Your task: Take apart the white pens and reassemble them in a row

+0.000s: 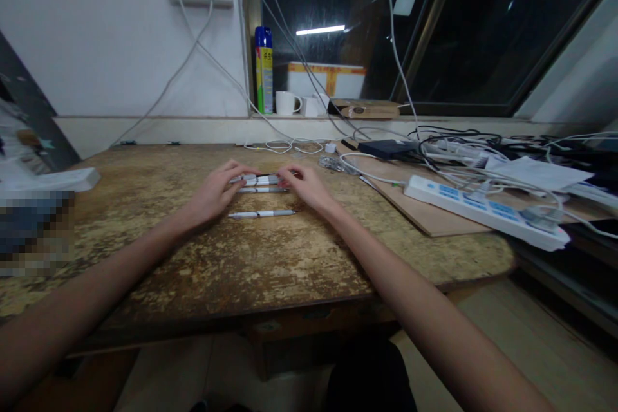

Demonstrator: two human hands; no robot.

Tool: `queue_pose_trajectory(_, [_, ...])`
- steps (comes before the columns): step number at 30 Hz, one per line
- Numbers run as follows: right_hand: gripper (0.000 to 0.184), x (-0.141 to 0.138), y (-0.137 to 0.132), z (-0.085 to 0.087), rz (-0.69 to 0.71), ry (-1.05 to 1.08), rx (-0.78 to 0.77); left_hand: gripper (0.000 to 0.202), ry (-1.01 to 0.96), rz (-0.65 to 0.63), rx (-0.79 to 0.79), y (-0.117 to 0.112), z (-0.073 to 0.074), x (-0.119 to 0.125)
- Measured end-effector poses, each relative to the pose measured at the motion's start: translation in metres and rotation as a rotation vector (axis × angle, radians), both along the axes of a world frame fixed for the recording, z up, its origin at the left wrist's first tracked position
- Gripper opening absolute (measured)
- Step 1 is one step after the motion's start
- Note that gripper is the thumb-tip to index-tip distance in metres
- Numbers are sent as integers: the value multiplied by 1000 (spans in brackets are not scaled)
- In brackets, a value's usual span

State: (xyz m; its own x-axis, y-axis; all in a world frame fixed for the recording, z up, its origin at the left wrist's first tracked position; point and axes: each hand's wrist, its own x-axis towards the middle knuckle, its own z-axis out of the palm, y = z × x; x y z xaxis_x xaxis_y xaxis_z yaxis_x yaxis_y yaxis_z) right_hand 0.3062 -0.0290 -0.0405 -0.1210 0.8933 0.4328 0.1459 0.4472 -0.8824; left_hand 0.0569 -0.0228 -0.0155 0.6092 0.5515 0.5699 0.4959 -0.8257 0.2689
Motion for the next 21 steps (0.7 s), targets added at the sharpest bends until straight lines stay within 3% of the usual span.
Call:
queue_pose_trajectory(3, [32,-2,-2,0,62,-11,-33,36,-5,-35,1,0,0,1])
queue_pose_trajectory(6, [34,0,-3,3,83,111,-81,37,-64,-70,-16,2,0,0])
queue_pose_trajectory(11, [29,9,1,5,-21,238,-102,40,-189,-4,-55,9,-2,-4])
queue_pose_trajectory(15, [29,13,8,1,-135,179,-18,37,-229,102,-104,14,-5,-9])
queue_pose_trajectory(21, [31,14,12,-4,-174,19,91,26,-120,152,-89,13,-5,-11])
